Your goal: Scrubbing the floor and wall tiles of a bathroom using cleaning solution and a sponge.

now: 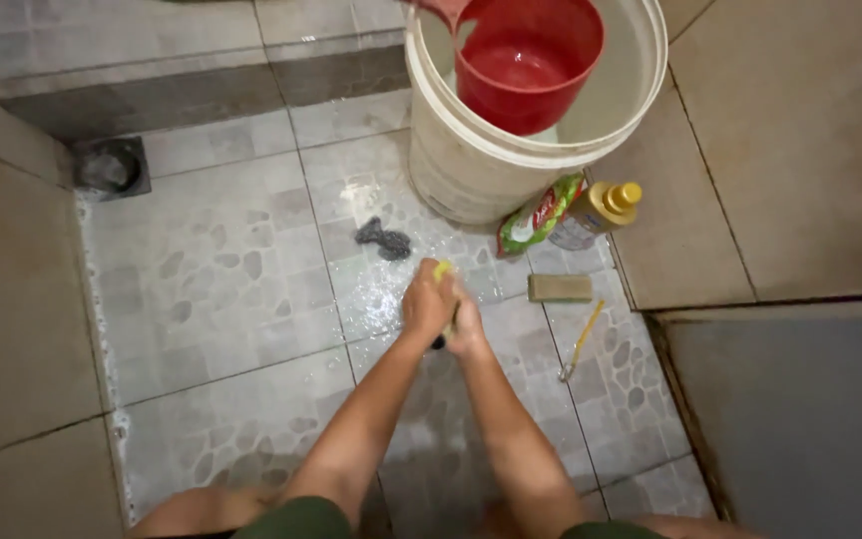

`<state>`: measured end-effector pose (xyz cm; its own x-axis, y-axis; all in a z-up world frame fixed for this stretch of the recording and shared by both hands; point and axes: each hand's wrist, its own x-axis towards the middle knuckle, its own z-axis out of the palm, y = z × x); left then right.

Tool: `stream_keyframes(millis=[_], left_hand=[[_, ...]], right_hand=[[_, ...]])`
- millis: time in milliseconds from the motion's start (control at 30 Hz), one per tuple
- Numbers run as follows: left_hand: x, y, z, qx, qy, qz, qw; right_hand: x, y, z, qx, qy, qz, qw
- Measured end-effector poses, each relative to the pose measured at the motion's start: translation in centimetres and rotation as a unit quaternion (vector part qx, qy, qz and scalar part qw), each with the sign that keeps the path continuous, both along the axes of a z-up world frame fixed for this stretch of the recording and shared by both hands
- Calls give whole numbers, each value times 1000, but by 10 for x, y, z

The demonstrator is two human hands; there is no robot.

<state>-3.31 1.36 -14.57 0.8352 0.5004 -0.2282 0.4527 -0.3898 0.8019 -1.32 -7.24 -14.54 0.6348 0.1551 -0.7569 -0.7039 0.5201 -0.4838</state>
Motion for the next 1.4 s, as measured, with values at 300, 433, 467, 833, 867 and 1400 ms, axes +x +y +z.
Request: stream_keyframes(millis=[300, 433, 467, 833, 867, 1400], left_hand=[[-9, 1, 55, -94, 92, -36, 991], [4, 16, 65, -68, -16, 30, 997], [9, 23, 58, -38, -71, 32, 996], [33, 30, 116, -90, -85, 55, 991], [30, 29, 152, -119, -93, 75, 986], [-17, 58, 480, -212, -104, 202, 950]], right_hand=[[-8, 2, -7, -364, -105, 140, 915], [-8, 2, 0, -322, -214, 242, 890], [-7, 3, 2, -306, -250, 275, 876], [24, 21, 103, -177, -52, 99, 978], [26, 22, 121, -145, -44, 89, 984], [-4, 45, 493, 45, 17, 130, 990]])
